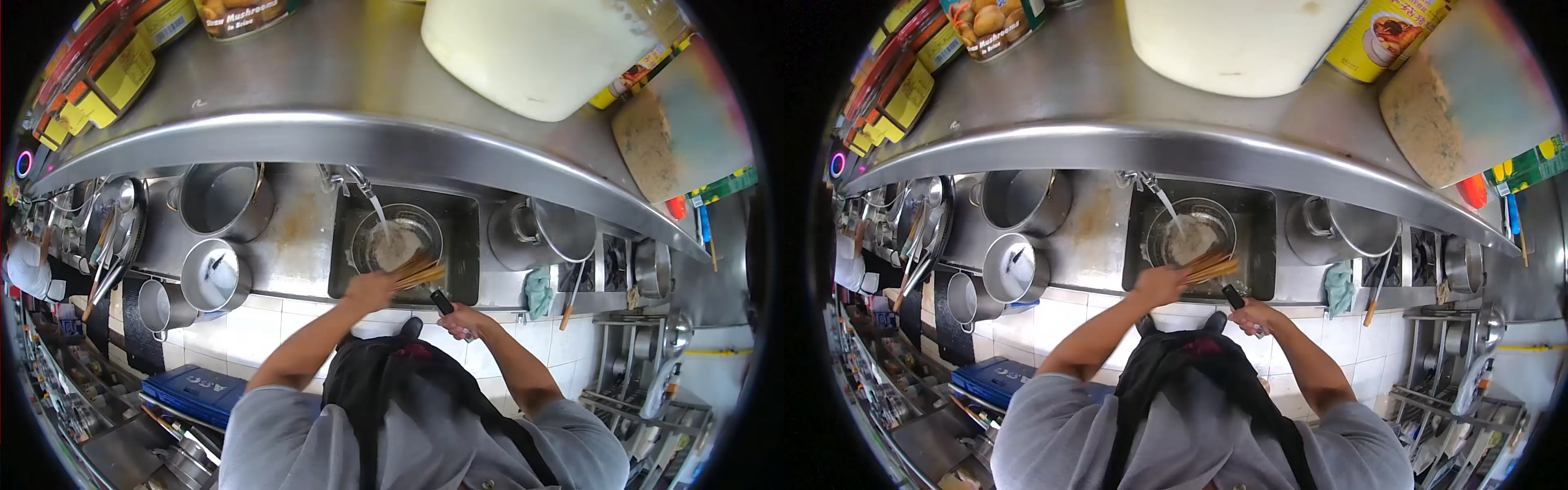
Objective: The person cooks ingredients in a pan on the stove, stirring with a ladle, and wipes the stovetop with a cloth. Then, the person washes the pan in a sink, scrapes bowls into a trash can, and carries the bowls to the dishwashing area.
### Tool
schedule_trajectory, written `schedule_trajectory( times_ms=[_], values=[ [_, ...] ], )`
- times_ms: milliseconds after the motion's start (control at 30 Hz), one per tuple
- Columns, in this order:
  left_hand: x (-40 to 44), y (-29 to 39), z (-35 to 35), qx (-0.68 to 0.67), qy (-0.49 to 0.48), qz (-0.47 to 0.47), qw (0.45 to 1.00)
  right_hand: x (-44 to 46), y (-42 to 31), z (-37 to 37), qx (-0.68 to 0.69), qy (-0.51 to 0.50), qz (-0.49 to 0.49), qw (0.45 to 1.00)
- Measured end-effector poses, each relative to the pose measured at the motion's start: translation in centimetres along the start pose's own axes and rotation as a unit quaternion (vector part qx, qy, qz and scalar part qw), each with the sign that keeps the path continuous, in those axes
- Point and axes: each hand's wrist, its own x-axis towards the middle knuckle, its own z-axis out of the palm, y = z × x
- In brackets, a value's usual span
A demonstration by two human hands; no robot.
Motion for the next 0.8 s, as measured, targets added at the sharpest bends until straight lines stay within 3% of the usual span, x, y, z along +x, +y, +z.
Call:
schedule_trajectory(
  times_ms=[33,100,133,167,233,267,333,367,433,467,533,600,700,767,800],
  values=[
    [-1.7,-1.5,-1.5,0.030,-0.051,0.022,0.998,-0.5,-0.2,-0.5,0.001,0.002,-0.003,1.000],
    [-0.4,-6.6,0.6,0.141,-0.084,-0.162,0.973,-1.8,0.7,-0.1,0.084,-0.043,0.016,0.995],
    [0.4,-7.5,-1.2,0.061,0.009,-0.188,0.980,-1.0,1.5,0.3,0.091,-0.032,0.044,0.994],
    [1.4,-6.9,-1.8,0.065,0.012,-0.191,0.979,-0.4,1.4,1.4,0.098,-0.044,0.059,0.993],
    [3.6,-3.8,-1.8,0.045,0.009,-0.078,0.996,1.1,0.9,2.5,0.011,-0.025,0.016,0.999],
    [2.7,-3.1,-0.9,0.043,0.008,-0.079,0.996,1.5,0.9,2.0,-0.013,0.006,0.020,1.000],
    [1.2,-1.9,0.4,-0.030,-0.037,0.007,0.999,1.8,0.5,-0.5,-0.077,0.038,0.032,0.996],
    [1.0,-3.3,0.1,-0.030,-0.035,0.010,0.999,1.0,0.4,-1.7,-0.077,0.041,0.030,0.996],
    [-0.3,-7.6,-0.6,0.062,-0.154,-0.073,0.983,-0.9,0.4,-2.5,0.000,0.008,0.038,0.999],
    [0.3,-7.2,-1.3,0.060,-0.157,-0.071,0.983,-1.2,0.4,-2.0,-0.003,0.002,0.048,0.999],
    [2.0,-6.3,-4.2,-0.029,0.046,-0.193,0.980,-0.1,0.8,-0.5,0.010,-0.018,0.050,0.999],
    [4.6,-3.7,-1.5,-0.012,0.016,-0.070,0.997,0.7,0.1,1.1,0.050,-0.040,0.063,0.996],
    [0.6,-0.2,-2.8,0.020,-0.048,-0.037,0.998,2.3,0.9,-0.7,0.001,0.000,0.017,1.000],
    [-4.0,-4.0,-0.3,-0.007,0.095,-0.066,0.993,0.2,0.5,-0.3,-0.072,0.047,-0.032,0.996],
    [-7.5,-3.5,-3.8,-0.043,0.160,-0.107,0.980,-0.5,1.0,-0.5,-0.054,0.042,-0.036,0.997]
  ],
)
